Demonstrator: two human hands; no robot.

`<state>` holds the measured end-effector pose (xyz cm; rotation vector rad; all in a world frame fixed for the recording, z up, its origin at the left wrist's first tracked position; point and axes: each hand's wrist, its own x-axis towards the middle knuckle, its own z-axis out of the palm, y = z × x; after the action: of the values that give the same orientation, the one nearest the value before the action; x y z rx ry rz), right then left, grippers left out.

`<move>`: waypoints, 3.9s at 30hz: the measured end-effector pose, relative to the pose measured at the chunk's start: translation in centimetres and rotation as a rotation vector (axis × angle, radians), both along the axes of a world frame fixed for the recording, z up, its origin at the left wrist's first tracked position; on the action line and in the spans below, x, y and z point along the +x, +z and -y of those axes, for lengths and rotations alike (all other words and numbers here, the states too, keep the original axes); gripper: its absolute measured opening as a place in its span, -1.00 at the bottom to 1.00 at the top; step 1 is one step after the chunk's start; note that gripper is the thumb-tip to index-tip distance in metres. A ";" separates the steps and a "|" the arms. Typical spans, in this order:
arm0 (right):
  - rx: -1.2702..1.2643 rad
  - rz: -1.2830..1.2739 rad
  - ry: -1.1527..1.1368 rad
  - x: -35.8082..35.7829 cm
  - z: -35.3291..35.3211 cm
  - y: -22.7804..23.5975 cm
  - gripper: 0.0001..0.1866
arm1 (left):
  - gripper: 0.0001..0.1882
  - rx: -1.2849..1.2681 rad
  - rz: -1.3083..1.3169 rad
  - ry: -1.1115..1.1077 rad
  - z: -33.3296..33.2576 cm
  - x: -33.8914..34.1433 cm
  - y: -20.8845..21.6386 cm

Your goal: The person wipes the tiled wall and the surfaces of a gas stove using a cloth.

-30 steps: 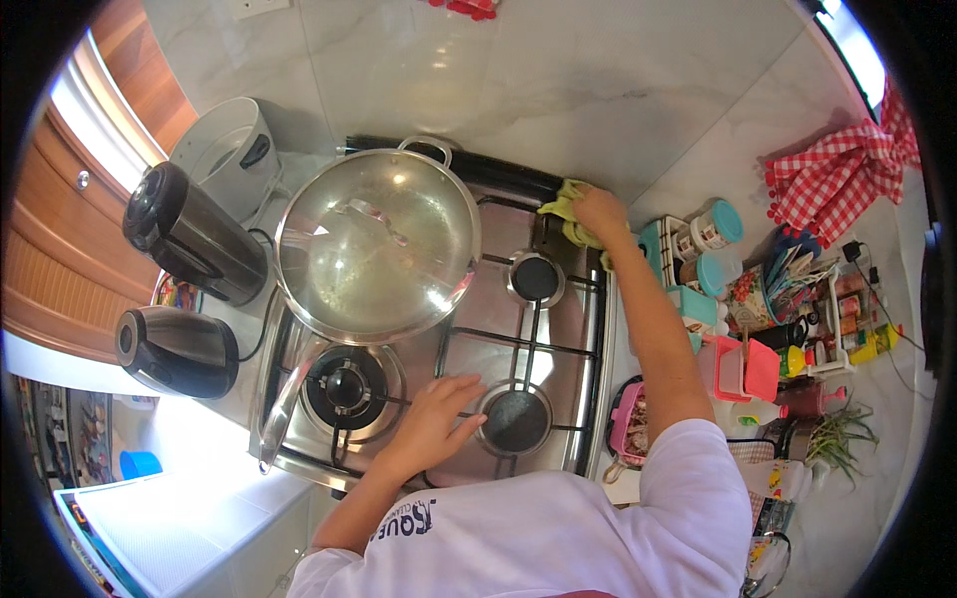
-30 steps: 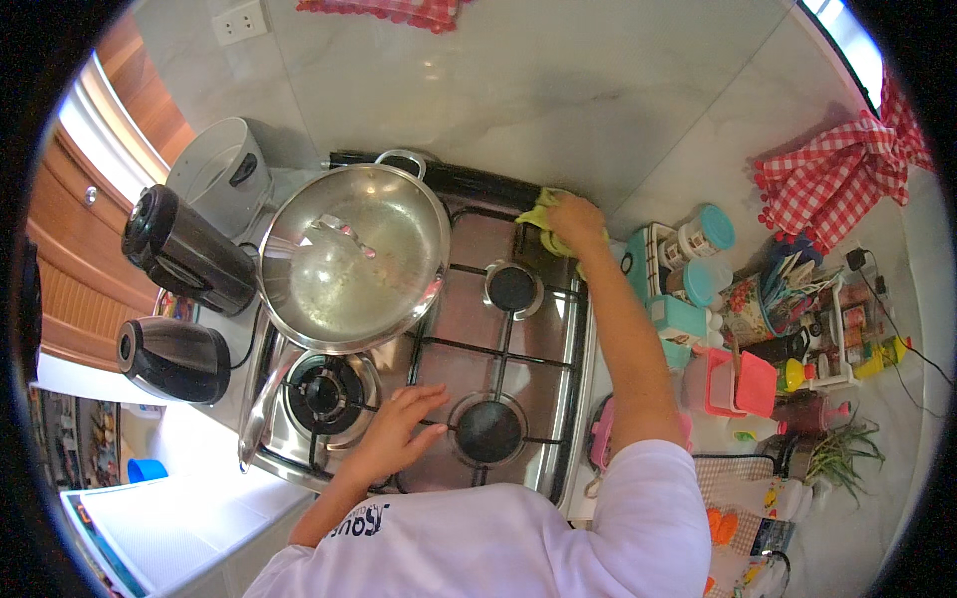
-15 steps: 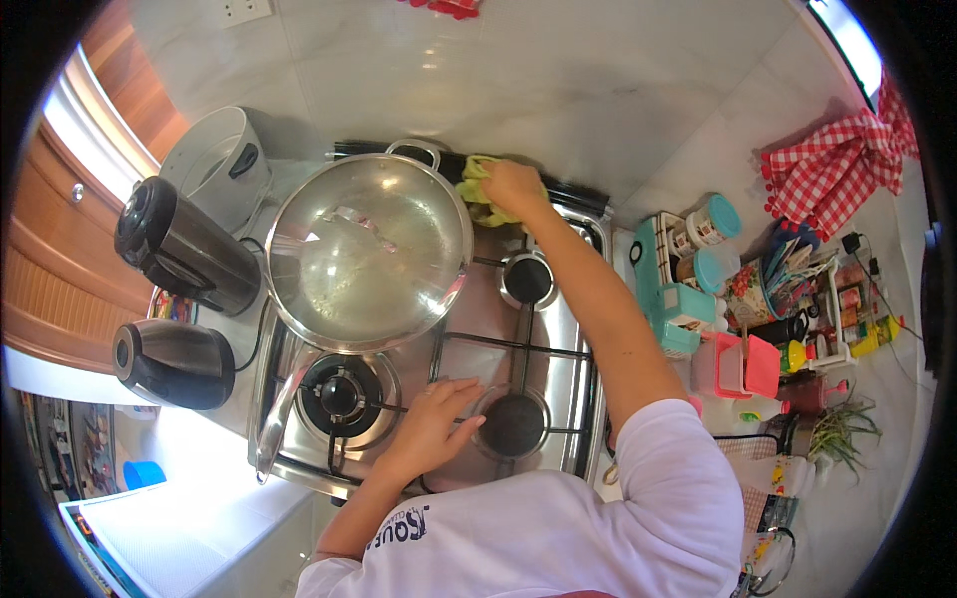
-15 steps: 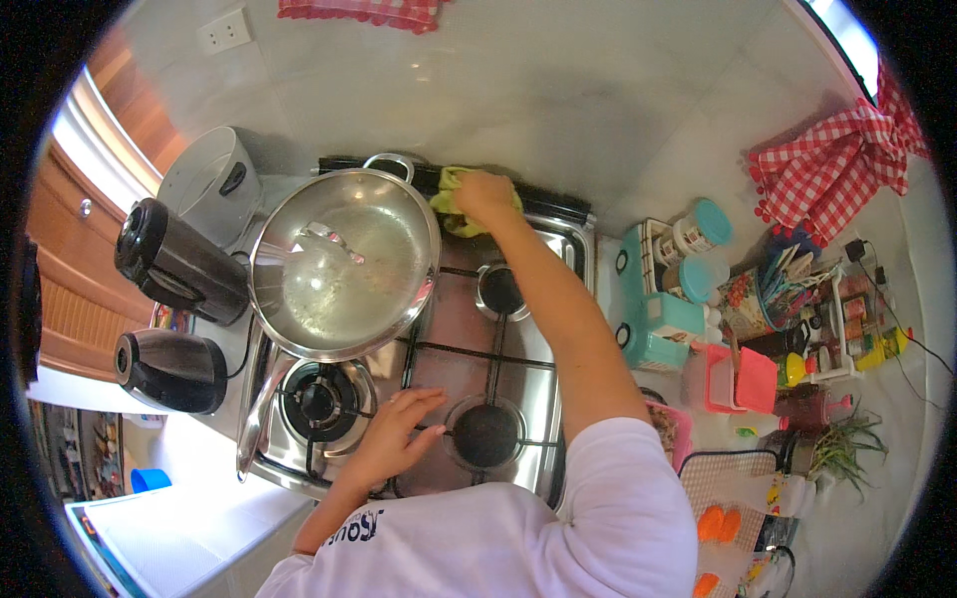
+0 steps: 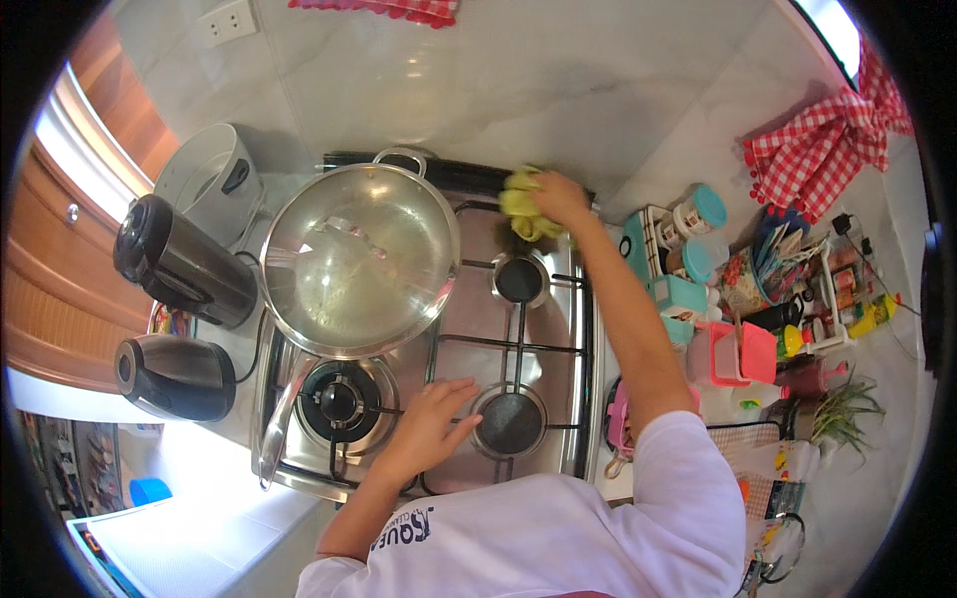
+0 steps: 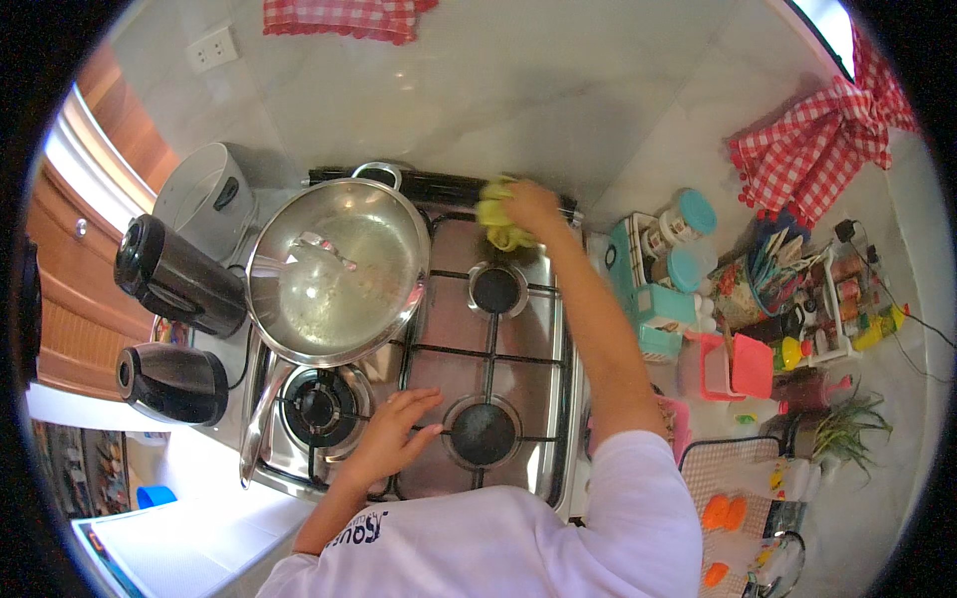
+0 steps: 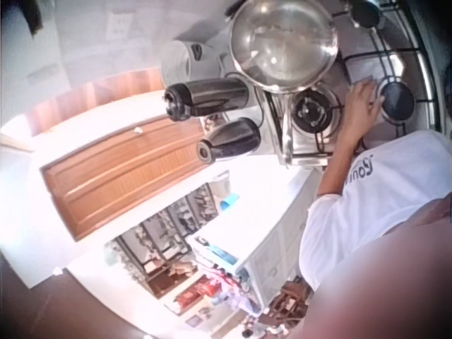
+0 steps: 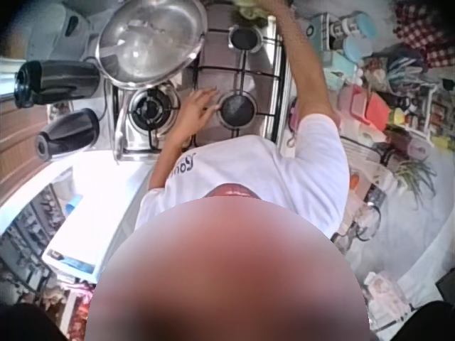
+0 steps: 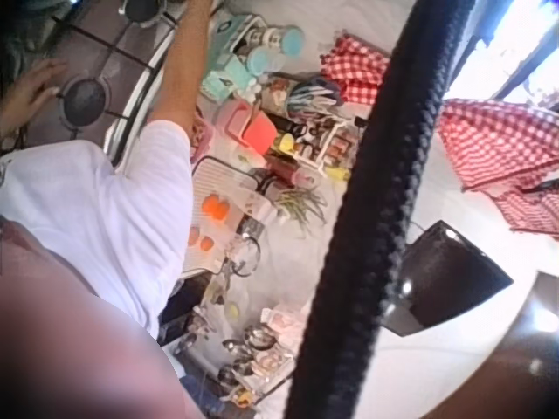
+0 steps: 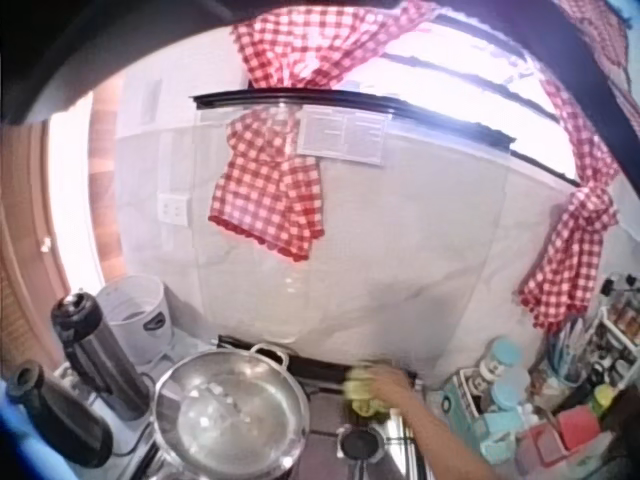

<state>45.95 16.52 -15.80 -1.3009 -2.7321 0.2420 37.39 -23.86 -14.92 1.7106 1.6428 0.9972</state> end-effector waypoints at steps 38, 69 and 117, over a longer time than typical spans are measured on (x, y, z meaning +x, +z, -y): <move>0.105 0.173 -0.165 2.7 4.3 -4.8 -0.57 | -0.45 -0.107 -0.391 0.064 0.3 2.1 -3.8; -0.205 -0.539 -0.433 13.6 -3.7 -10.9 -0.47 | -0.89 -0.118 -0.231 -0.019 0.5 3.9 -5.5; -0.386 -0.559 -0.657 22.8 29.8 -7.4 -0.49 | -0.91 0.018 -0.298 0.010 0.9 4.6 -6.1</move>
<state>68.79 -13.24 -23.19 -1.7949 -1.7447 0.9230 42.02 -24.71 -21.05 1.9386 1.8306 0.7920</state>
